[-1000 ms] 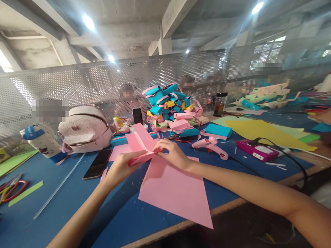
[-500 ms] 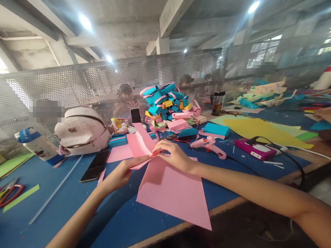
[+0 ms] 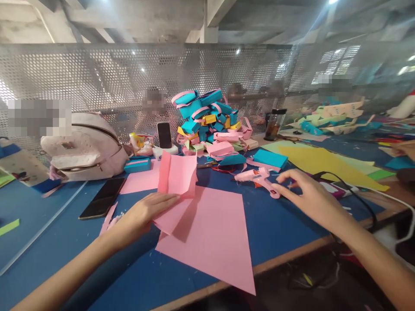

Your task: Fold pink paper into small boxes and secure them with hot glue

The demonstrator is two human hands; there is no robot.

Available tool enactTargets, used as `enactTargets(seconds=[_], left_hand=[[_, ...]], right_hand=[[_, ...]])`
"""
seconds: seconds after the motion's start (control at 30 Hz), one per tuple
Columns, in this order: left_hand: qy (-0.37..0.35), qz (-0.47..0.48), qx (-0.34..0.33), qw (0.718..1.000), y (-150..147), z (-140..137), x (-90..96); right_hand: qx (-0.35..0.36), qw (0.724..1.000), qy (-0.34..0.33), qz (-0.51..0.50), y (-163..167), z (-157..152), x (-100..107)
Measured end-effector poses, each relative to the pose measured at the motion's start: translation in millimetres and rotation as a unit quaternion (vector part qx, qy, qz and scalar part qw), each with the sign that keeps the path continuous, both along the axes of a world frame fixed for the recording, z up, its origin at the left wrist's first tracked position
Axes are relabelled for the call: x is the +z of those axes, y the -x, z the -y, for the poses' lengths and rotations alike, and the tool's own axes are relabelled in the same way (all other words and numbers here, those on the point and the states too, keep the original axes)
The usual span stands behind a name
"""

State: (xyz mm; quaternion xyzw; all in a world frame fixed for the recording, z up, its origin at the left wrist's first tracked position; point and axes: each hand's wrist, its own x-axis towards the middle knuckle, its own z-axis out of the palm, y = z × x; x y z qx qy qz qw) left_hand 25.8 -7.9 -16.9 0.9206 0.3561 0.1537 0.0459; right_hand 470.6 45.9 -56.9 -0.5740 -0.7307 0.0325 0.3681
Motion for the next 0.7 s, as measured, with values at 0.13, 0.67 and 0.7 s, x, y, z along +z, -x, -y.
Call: enactTargets(seconds=[0.13, 0.67, 0.7], left_hand=[[-0.013, -0.023, -0.001, 1.0, -4, -2, 4.6], [-0.173, -0.05, 0.079, 0.98, 8, 0, -8.2], [-0.177, -0.044, 0.082, 0.98, 8, -1, -8.6]], right_hand=[[0.031, 0.993, 0.115, -0.01, -7, -25, -5], [0.263, 0.91, 0.271, -0.17, 71, -16, 35], [0.308, 0.89, 0.285, -0.177, 81, -17, 35]])
